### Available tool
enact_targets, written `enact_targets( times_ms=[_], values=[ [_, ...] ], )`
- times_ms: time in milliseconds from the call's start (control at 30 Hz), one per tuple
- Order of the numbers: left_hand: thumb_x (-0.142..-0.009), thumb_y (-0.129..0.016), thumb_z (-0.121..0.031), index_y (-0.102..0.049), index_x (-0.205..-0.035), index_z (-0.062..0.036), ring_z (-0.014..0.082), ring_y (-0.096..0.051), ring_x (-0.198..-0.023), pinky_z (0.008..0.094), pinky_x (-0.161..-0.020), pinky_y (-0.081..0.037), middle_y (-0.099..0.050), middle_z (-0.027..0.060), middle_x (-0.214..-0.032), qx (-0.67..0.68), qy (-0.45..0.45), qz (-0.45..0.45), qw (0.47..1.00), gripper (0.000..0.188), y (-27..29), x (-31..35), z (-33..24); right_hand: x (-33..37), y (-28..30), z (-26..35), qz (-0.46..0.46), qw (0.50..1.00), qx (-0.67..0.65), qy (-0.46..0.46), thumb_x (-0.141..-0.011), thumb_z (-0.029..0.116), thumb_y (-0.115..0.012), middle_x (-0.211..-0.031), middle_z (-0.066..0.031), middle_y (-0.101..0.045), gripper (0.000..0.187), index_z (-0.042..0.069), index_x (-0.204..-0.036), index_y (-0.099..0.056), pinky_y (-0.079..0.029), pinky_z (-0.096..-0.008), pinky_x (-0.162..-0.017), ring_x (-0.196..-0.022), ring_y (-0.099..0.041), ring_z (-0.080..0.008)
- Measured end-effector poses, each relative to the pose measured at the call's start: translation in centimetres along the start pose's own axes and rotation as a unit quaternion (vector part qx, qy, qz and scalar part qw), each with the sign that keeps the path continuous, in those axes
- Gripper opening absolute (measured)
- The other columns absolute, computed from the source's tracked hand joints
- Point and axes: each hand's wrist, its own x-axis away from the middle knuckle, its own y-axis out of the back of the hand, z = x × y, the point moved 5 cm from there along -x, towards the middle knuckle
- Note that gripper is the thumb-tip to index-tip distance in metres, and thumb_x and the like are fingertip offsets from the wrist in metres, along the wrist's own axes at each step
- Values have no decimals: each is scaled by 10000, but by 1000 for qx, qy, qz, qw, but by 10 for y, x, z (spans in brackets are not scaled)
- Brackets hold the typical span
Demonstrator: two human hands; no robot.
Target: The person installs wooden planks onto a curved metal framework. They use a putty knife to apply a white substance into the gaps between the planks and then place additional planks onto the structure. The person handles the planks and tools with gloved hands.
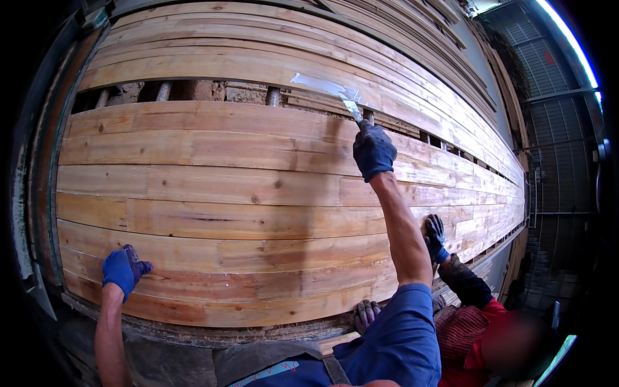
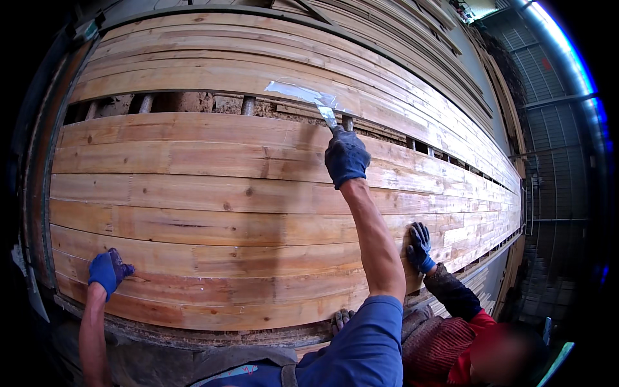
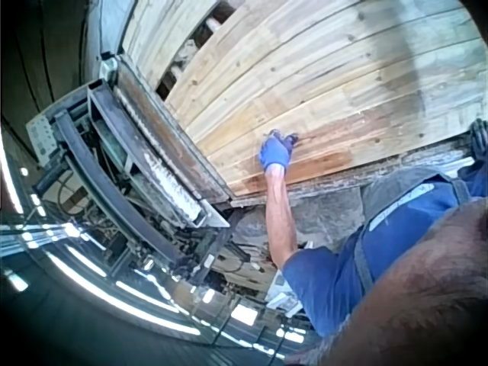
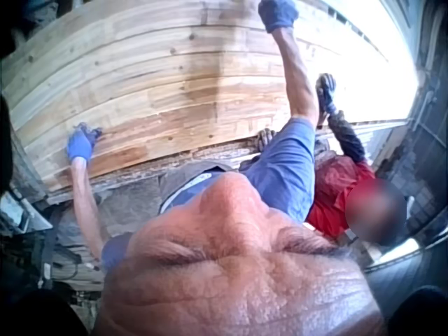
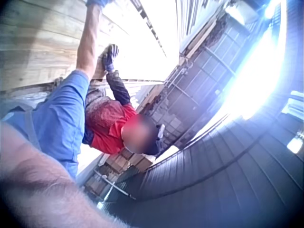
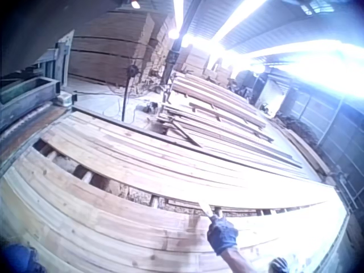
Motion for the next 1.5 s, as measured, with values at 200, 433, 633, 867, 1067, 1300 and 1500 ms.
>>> enact_targets(
  times_ms=[200, 433, 633, 867, 1067, 1300, 1500],
  values=[
    [-701, -787, -441, -663, -943, 10, 403, -672, -872, 459, -772, -530, -684, 256, -869, -2, 5, 7, 1000, 527, 1, 0, 0, -1, 2, -2, 17, 1000, 26, -4, -843, 134, -582, -809, -156, -645, 203, 119, -1031, -659, -497, -500, -603, -733, -647, -356],
    [-701, -785, -447, -662, -936, 1, 403, -672, -870, 464, -759, -533, -684, 254, -870, 0, 2, -1, 1000, 520, 2, 2, 0, 1, 3, -20, -11, 999, 26, 32, -827, 153, -603, -805, -136, -641, 210, 148, -1026, -669, -500, -492, -605, -730, -643, -339],
    [-703, -783, -445, -660, -918, -17, 399, -672, -867, 461, -762, -534, -687, 240, -869, 3, 4, -8, 1000, 495, -6, -3, 6, 2, -1, -31, -7, 1000, 9, 7, -818, 143, -599, -807, -143, -647, 176, 136, -977, -673, -510, -492, -629, -755, -647, -351],
    [-709, -782, -440, -664, -902, -23, 397, -671, -857, 461, -760, -532, -689, 233, -856, -13, -5, -4, 1000, 474, 4, 2, -3, -8, -10, -6, 15, 999, 2, -35, -776, 63, -549, -834, -198, -660, 162, 57, -906, -645, -527, -498, -646, -786, -656, -394],
    [-716, -773, -444, -665, -923, -19, 400, -669, -873, 463, -771, -531, -689, 237, -878, -19, -5, -2, 1000, 485, 1, 2, 0, -13, -11, -2, 30, 998, 22, -44, -819, 87, -537, -843, -192, -668, 142, 49, -887, -656, -533, -504, -637, -785, -672, -390],
    [-720, -766, -457, -664, -955, -9, 398, -668, -898, 462, -792, -531, -689, 242, -912, -21, -10, 0, 1000, 516, -2, 1, 2, -23, -12, 0, 114, 988, 51, -93, -846, 131, -538, -960, -204, -690, 219, 64, -978, -699, -553, -490, -698, -864, -695, -372],
    [-729, -747, -495, -676, -977, -32, 392, -664, -931, 460, -809, -531, -690, 230, -958, -29, -25, 22, 999, 530, -1, -2, 2, -30, 0, -8, 98, 991, -16, -91, -844, 140, -516, -986, -194, -694, 237, 77, -963, -711, -546, -492, -714, -895, -683, -369]
  ],
)
